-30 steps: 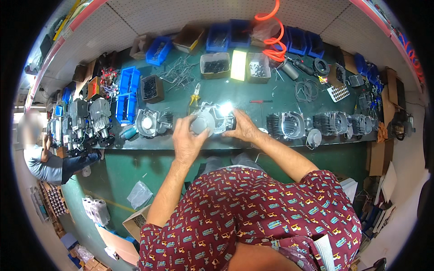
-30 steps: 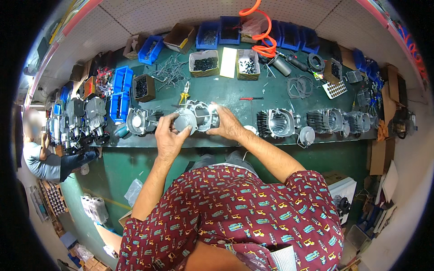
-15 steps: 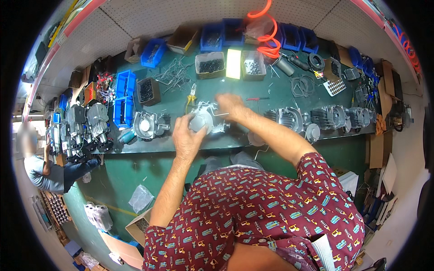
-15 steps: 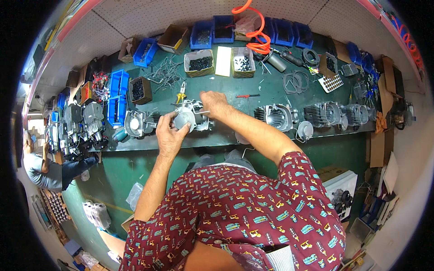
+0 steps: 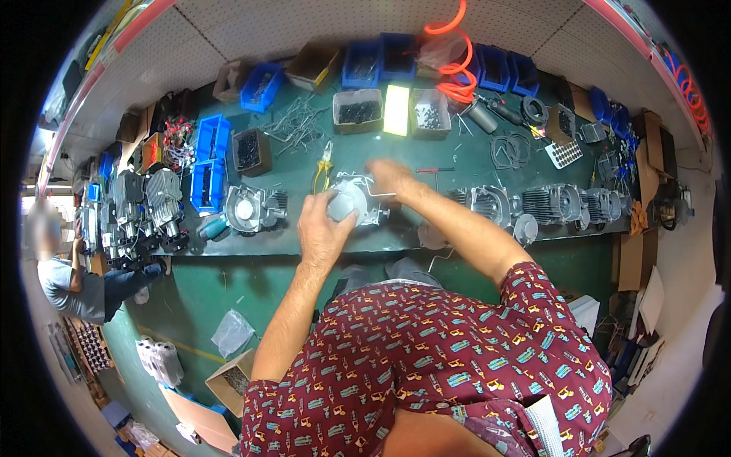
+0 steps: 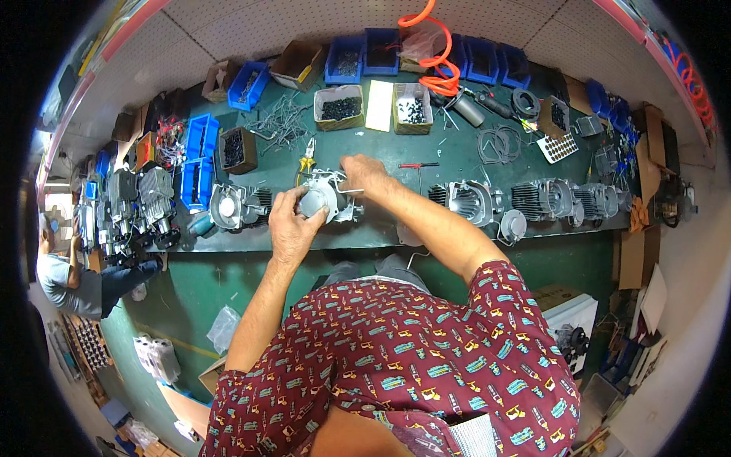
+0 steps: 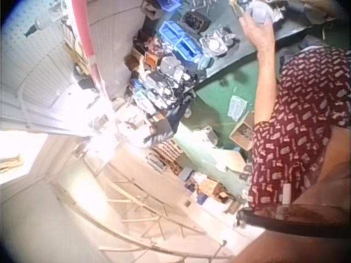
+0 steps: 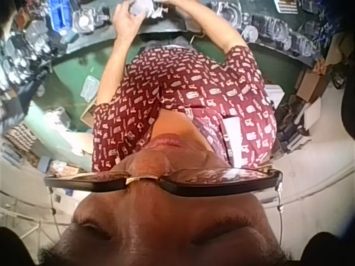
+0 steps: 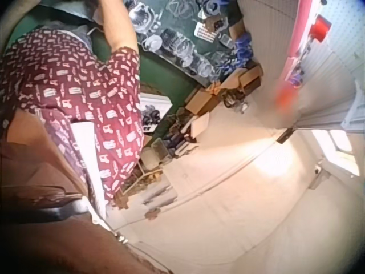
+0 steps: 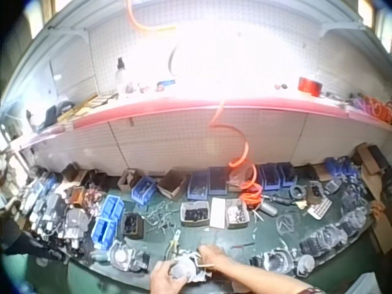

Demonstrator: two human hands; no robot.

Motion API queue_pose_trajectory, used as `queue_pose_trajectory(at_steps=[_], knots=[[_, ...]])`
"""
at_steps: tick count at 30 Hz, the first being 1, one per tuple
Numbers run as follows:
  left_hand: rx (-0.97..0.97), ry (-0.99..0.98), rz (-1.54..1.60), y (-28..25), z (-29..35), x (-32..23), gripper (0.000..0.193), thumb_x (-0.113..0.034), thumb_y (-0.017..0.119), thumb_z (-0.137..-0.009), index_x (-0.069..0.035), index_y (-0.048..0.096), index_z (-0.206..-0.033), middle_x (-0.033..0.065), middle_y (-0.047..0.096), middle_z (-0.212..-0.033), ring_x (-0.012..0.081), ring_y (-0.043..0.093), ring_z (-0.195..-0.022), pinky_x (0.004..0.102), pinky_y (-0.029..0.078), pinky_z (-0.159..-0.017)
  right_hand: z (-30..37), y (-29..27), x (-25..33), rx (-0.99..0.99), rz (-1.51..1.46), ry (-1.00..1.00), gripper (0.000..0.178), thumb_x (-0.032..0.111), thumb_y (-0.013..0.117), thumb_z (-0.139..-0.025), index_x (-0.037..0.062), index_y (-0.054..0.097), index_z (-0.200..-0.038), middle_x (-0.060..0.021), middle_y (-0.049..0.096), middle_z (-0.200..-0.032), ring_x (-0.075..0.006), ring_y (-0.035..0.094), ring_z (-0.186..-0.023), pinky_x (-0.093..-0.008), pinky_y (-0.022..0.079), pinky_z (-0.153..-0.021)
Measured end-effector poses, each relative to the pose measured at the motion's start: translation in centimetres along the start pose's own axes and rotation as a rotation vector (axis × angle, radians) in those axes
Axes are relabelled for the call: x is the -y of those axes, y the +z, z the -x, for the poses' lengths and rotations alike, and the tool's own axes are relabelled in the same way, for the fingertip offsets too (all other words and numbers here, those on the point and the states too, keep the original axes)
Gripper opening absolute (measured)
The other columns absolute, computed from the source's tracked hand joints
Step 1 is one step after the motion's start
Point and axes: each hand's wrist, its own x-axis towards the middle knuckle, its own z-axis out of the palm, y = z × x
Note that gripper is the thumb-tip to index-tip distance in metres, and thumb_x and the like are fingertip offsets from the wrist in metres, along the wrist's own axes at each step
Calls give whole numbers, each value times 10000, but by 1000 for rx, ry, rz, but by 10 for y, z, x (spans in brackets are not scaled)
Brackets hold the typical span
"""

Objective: The person assembles small electrical components on a cluttered workbench. They handle cylindrical metal parts, clear plastic housings, and wires, using a cordless drill to fasten pieces together. The person repeatedly picks up parts, aligns them, and secures them with the drill.

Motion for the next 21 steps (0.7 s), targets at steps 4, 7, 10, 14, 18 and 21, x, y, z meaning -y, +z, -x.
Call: queue_pose_trajectory(at_steps=[4, 7, 10, 14, 18, 21], knots=[[32, 34, -56, 3, -6, -3, 478, -174, 858, -697, -31, 659, -1108, 137, 601, -952, 300, 630, -853, 390, 535, -750, -20, -3, -47, -77, -190, -273, 435, 199, 651, -845, -9, 668, -1227, -239, 702, -1152, -369, 678, -1096, -421, 529, -996], [112, -8, -169, 6, -9, -5, 481, -229, 846, -720, -73, 658, -1136, 155, 610, -1016, 358, 649, -945, 447, 536, -801, -7, -50, -19, 9, -416, -381, 403, 108, 653, -866, -32, 649, -1244, -207, 707, -1179, -285, 684, -1109, -387, 533, -988], [185, -5, -208, 15, -14, -6, 491, -246, 843, -729, -85, 657, -1154, 157, 607, -1046, 367, 649, -955, 458, 533, -821, -15, -56, -16, 115, -465, -441, 437, 89, 671, -862, -37, 629, -1278, -191, 698, -1211, -255, 682, -1110, -370, 536, -989], [231, 17, -250, 26, -19, 2, 505, -264, 843, -736, -100, 668, -1181, 161, 608, -1074, 370, 648, -986, 464, 531, -845, -30, -54, -11, 170, -296, -510, 433, 70, 680, -843, -34, 647, -1262, -193, 706, -1198, -263, 690, -1099, -367, 542, -980], [250, 16, -246, 32, -22, 5, 497, -262, 843, -735, -102, 675, -1175, 172, 609, -1086, 380, 649, -999, 470, 535, -852, -37, -47, -13, 199, -246, -513, 398, 64, 669, -837, -19, 676, -1226, -198, 719, -1160, -273, 701, -1076, -362, 547, -971], [263, 18, -268, 35, -22, 7, 502, -260, 844, -734, -104, 673, -1180, 175, 610, -1091, 380, 649, -1006, 473, 539, -851, -37, -46, -11, 222, -238, -519, 398, 59, 658, -836, -16, 675, -1227, -199, 718, -1160, -274, 700, -1076, -365, 547, -970]])
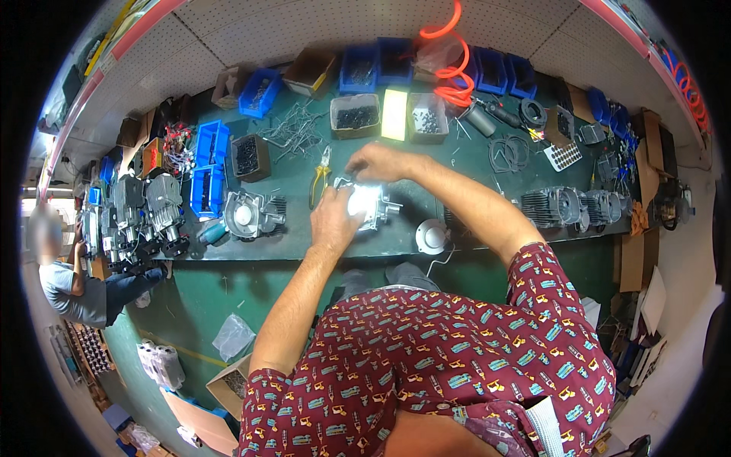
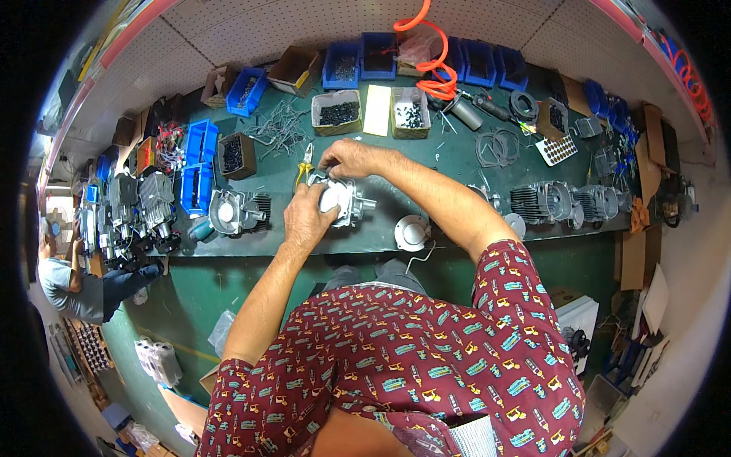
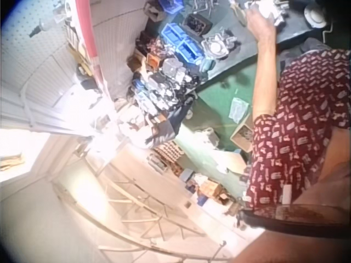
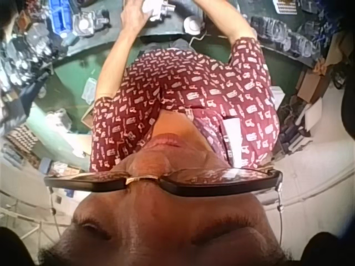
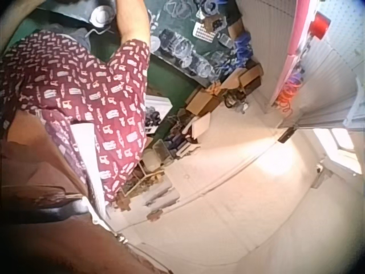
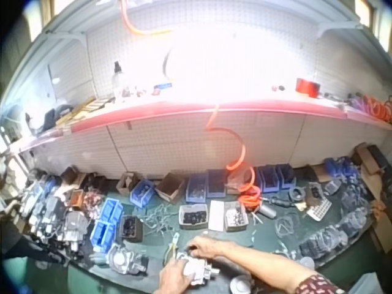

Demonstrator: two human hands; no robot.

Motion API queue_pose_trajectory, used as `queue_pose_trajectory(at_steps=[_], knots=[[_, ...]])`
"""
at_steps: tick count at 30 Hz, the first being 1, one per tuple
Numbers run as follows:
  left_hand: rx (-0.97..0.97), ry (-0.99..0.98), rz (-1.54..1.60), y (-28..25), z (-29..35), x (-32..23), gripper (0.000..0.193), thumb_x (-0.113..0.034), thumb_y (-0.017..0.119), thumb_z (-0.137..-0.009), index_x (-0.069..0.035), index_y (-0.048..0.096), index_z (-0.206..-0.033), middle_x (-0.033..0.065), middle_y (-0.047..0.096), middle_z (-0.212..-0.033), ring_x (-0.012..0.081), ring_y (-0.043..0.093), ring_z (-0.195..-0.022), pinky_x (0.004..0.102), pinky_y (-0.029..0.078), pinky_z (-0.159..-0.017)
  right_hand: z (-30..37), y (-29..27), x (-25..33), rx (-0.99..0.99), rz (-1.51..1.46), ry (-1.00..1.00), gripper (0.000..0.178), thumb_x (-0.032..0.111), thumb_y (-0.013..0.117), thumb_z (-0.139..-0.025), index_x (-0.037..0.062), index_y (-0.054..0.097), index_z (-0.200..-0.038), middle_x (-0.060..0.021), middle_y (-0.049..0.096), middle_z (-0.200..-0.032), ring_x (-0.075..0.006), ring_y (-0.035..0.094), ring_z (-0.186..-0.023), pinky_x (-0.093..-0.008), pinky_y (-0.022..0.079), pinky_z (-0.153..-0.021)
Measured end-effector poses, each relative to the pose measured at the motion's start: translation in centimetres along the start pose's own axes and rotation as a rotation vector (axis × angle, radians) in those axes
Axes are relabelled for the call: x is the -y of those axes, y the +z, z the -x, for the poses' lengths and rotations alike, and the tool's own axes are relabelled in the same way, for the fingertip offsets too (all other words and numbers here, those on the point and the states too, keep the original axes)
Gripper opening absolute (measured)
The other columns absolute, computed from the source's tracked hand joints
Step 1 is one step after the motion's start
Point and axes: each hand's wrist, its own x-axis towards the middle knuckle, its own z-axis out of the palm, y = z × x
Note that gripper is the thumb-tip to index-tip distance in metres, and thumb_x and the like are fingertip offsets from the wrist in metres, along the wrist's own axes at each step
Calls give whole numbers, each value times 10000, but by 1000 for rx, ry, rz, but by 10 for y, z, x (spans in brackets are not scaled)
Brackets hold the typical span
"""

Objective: The person assembles small electrical components on a cluttered workbench. They handle cylindrical metal parts, clear plastic housings, and wires, using a cordless drill to fasten pieces together. The person repeatedly picks up parts, aligns them, and secures them with the drill.

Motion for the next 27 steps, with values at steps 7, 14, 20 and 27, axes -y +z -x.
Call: queue_pose_trajectory(at_steps=[7, 14, 20, 27], knots=[[17, -5, -18, -1, -1, 1, 505, -263, 843, -738, -102, 669, -1184, 170, 607, -1103, 380, 647, -1022, 472, 541, -855, -2, 1, -1, 2, 6, 8, 379, 52, 652, -834, -14, 680, -1206, -194, 721, -1149, -277, 701, -1065, -366, 547, -965], [153, 13, -124, -1, -6, 0, 498, -268, 813, -783, -107, 629, -1216, 186, 597, -1159, 358, 626, -1083, 459, 531, -879, -2, 7, -10, -44, 81, -110, 264, 35, 695, -835, 8, 692, -1098, -166, 735, -996, -307, 710, -947, -394, 560, -860], [165, 56, -185, 3, -9, 2, 506, -288, 844, -746, -97, 642, -1169, 183, 619, -1086, 367, 651, -1029, 465, 544, -837, -2, 9, -17, -10, -3, -60, 302, 75, 677, -836, 4, 688, -1129, -179, 731, -1040, -298, 709, -976, -388, 559, -878], [209, 116, -205, 2, -12, 4, 464, -252, 790, -802, -92, 645, -1213, 138, 617, -1147, 317, 619, -1106, 440, 536, -884, -14, 25, -26, -148, 52, 63, 263, 246, 715, -822, 36, 763, -974, -187, 745, -894, -303, 734, -851, -407, 572, -786]])
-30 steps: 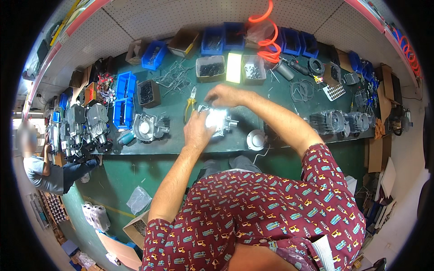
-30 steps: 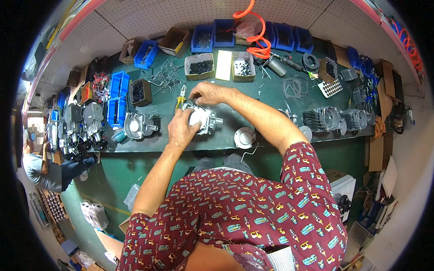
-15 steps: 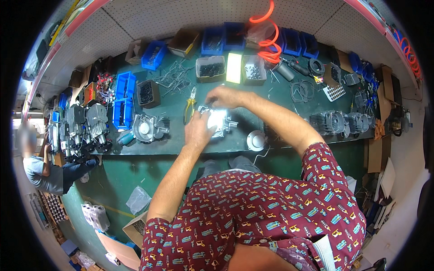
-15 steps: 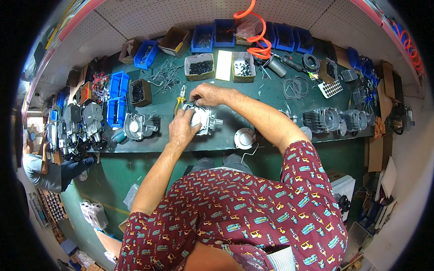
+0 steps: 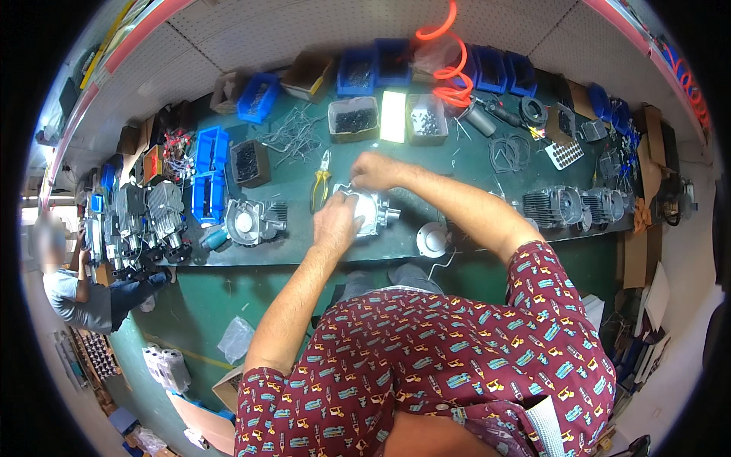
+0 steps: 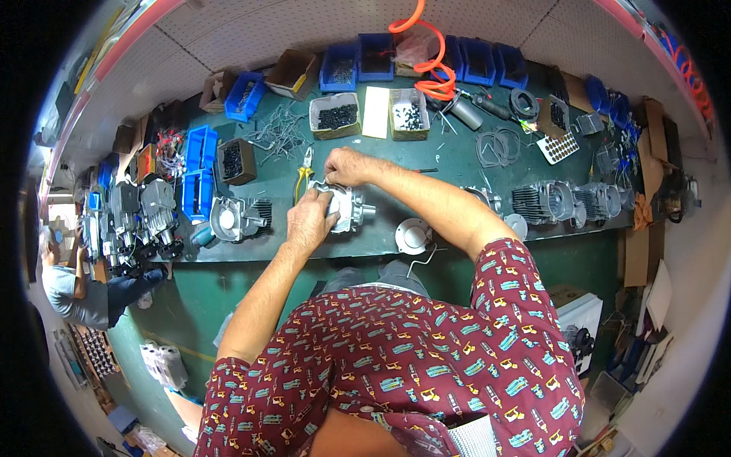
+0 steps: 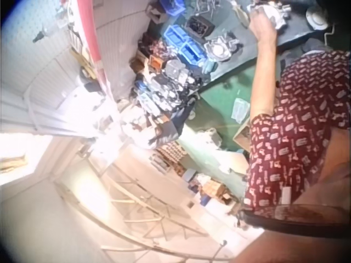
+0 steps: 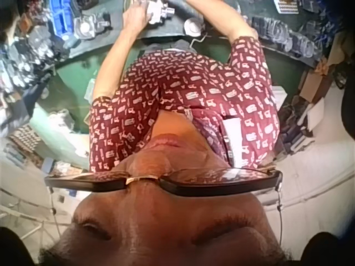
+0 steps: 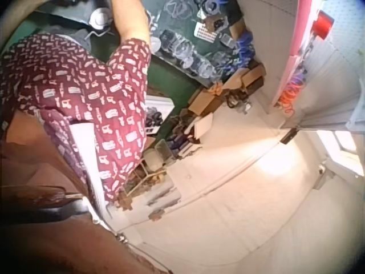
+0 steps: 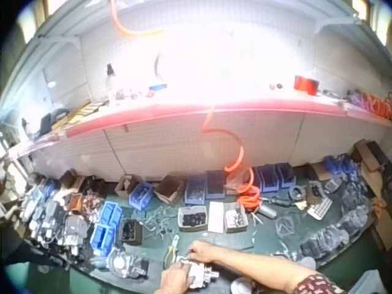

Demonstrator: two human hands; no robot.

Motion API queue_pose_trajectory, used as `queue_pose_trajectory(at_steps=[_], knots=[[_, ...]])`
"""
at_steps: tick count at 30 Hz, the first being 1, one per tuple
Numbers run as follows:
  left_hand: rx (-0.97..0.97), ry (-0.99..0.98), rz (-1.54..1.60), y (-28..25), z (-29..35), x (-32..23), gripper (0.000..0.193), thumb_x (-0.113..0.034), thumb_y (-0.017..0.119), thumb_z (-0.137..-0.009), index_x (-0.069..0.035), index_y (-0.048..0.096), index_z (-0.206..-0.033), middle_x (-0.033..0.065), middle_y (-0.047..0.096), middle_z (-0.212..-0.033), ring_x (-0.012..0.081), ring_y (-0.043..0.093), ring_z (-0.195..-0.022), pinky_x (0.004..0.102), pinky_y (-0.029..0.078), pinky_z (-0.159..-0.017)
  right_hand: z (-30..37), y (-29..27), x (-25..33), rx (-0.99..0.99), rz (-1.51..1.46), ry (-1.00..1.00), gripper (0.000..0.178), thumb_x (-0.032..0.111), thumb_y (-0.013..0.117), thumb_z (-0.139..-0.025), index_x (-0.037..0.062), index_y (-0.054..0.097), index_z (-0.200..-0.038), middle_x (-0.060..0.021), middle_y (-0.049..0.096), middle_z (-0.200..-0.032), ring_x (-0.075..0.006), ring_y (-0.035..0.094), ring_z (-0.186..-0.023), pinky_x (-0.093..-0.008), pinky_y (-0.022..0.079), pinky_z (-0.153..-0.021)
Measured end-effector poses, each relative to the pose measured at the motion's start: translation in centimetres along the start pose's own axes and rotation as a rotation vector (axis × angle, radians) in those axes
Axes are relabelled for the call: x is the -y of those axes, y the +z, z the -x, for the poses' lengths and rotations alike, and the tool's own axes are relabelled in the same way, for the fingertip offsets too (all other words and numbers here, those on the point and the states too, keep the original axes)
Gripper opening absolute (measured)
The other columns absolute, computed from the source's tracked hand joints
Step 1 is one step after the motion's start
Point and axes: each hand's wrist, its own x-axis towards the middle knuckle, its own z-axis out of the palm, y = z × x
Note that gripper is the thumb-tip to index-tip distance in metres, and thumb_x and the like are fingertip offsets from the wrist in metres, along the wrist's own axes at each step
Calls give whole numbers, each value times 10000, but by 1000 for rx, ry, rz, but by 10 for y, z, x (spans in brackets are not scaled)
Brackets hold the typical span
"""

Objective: The person assembles small electrical components on a cluttered workbench. They handle cylindrical metal parts, clear plastic housings, and wires, using a cordless drill to fasten pieces together. The person repeatedly picks up parts, aligns them, and secures them with the drill.

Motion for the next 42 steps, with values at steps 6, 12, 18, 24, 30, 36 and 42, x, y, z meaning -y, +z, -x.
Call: queue_pose_trajectory(at_steps=[6, 12, 18, 24, 30, 36, 42], knots=[[-8, -5, 2, 4, -3, -6, 472, -243, 797, -798, -104, 656, -1226, 129, 602, -1122, 325, 616, -1081, 438, 526, -887, 6, 10, 1, -49, 16, 137, 244, 221, 702, -833, 47, 759, -994, -198, 738, -938, -364, 718, -897, -449, 567, -819], [-131, -52, 96, -2, 9, -8, 511, -181, 801, -789, -71, 627, -1257, 150, 618, -1233, 352, 600, -1149, 448, 507, -934, 64, 0, 41, -561, -309, 100, 267, 250, 692, -885, 18, 738, -1008, -191, 738, -921, -347, 724, -840, -431, 564, -757], [-169, 353, 318, 7, 31, -76, 377, -79, 758, -818, -60, 645, -1176, 159, 662, -1140, 343, 670, -1021, 404, 559, -855, 215, 39, 73, -829, -734, 358, 266, 215, 653, -972, -17, 684, -846, -20, 646, -691, -49, 546, -663, -267, 460, -592], [218, 567, 173, 94, 8, -117, 556, -110, 734, -807, -40, 554, -1328, 200, 569, -1333, 382, 578, -1190, 450, 501, -985, 293, 169, 6, -993, -847, 927, 226, 245, 708, -928, 26, 656, -906, -40, 651, -752, -93, 579, -671, -279, 487, -587], [209, 526, 10, 120, -3, -123, 473, -118, 730, -794, -50, 586, -1240, 184, 618, -1131, 368, 646, -1033, 457, 573, -802, 257, 196, -1, -1084, -1504, 810, 316, 313, 563, -1013, 26, 629, -1127, -54, 665, -980, -183, 664, -832, -341, 575, -651], [174, 353, -10, 119, 13, -97, 507, -237, 795, -806, -37, 578, -1219, 201, 623, -1087, 398, 669, -966, 469, 569, -794, 215, 202, -4, -1249, -263, 842, 440, 326, 496, -1009, -59, 625, -839, -272, 657, -756, -419, 678, -738, -482, 534, -682], [228, 349, -11, 114, 21, -104, 595, -292, 797, -813, -51, 558, -1302, 189, 589, -1139, 395, 671, -969, 474, 568, -789, 229, 216, -21, -1275, -317, 700, 449, 343, 466, -1038, -33, 626, -851, -266, 648, -776, -462, 651, -767, -507, 493, -680]])
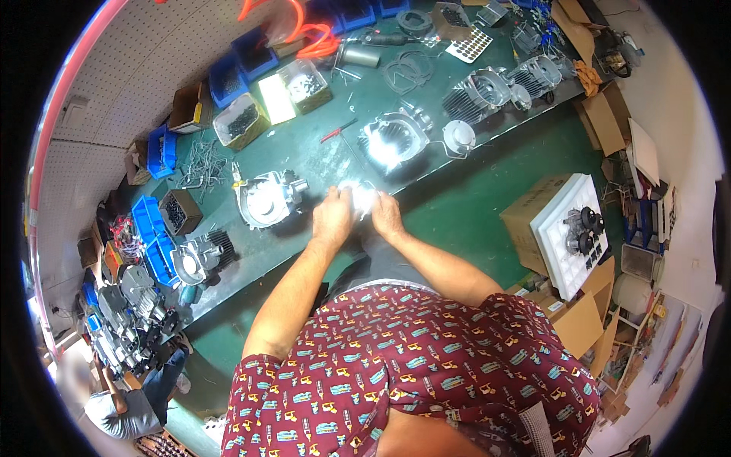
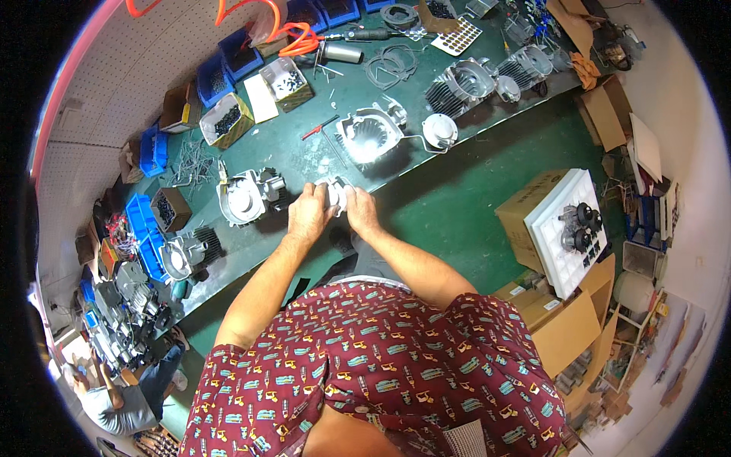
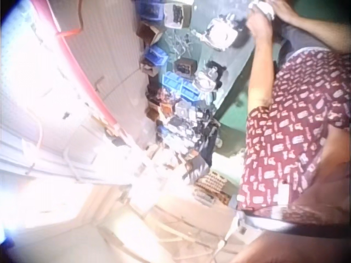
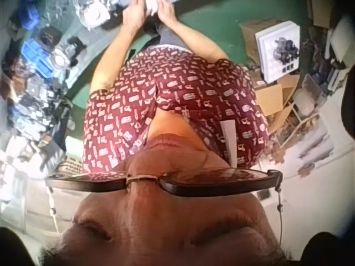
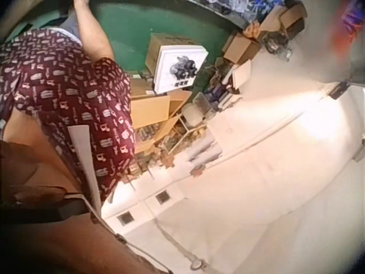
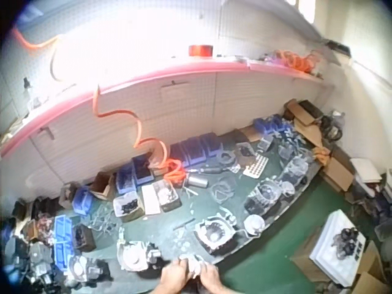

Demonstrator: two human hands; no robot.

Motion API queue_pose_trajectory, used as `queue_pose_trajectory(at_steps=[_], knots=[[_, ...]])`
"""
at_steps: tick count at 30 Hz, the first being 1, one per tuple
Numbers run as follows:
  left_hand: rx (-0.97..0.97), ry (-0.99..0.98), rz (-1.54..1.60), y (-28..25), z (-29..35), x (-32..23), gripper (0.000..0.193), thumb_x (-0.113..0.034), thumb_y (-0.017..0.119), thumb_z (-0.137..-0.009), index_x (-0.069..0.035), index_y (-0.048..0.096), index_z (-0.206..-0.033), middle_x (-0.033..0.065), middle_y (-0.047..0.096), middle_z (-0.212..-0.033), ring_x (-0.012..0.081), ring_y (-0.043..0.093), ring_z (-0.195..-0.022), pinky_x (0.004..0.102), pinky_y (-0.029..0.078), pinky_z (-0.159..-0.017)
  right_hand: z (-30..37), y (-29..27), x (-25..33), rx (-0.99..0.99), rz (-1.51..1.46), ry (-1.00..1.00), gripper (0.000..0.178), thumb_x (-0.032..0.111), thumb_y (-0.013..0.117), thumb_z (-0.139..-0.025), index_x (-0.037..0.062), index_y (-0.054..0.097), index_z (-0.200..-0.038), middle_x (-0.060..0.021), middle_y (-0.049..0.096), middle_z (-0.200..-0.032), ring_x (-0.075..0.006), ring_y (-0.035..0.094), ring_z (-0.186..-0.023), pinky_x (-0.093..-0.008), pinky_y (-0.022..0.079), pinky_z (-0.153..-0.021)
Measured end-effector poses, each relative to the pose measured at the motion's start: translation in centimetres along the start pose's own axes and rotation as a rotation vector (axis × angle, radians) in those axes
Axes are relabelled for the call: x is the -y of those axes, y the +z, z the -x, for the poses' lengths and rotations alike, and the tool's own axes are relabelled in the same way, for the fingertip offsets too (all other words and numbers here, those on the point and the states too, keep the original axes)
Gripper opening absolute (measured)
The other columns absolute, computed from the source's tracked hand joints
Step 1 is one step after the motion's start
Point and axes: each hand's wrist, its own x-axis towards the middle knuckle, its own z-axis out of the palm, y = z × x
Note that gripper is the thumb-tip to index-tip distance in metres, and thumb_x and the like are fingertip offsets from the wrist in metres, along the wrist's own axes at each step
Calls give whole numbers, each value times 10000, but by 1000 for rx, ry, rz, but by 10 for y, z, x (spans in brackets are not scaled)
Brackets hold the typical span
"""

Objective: The person assembles small electrical components on a cluttered workbench. They handle cylindrical metal parts, clear plastic housings, and wires, using a cordless drill to fasten pieces together. The person repeatedly picks up parts, aligns them, and secures them with the drill.

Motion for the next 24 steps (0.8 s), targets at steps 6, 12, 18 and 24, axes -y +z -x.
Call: queue_pose_trajectory(at_steps=[6, 12, 18, 24], knots=[[15, 3, -10, 1, 0, 1, 579, -296, 786, -825, -57, 554, -1298, 182, 583, -1137, 381, 671, -977, 468, 570, -786, 4, 11, -11, -51, -74, 23, 463, 351, 453, -1055, -29, 603, -837, -263, 630, -754, -459, 638, -741, -488, 490, -670], [-43, 77, 17, -2, 4, 10, 575, -207, 799, -799, -44, 556, -1294, 186, 591, -1151, 383, 651, -1020, 460, 560, -843, -2, -23, 15, 290, -178, 263, 343, 280, 552, -1000, -44, 643, -936, -147, 672, -718, -257, 684, -681, -397, 544, -653], [-183, 183, 176, -39, 38, -3, 529, -194, 806, -772, -48, 577, -1226, 173, 596, -1076, 384, 637, -985, 459, 551, -798, -15, -82, 90, 362, -41, -230, 473, 107, 679, -844, -5, 597, -1296, -190, 695, -1031, -272, 700, -889, -378, 561, -803], [-312, 284, 241, -91, 67, -22, 575, -131, 850, -702, -44, 579, -1201, 143, 584, -1049, 356, 639, -942, 437, 545, -771, -64, -106, 138, 710, 0, -574, 331, 278, 629, -959, -15, 688, -1102, -205, 676, -947, -374, 659, -907, -434, 522, -821]])
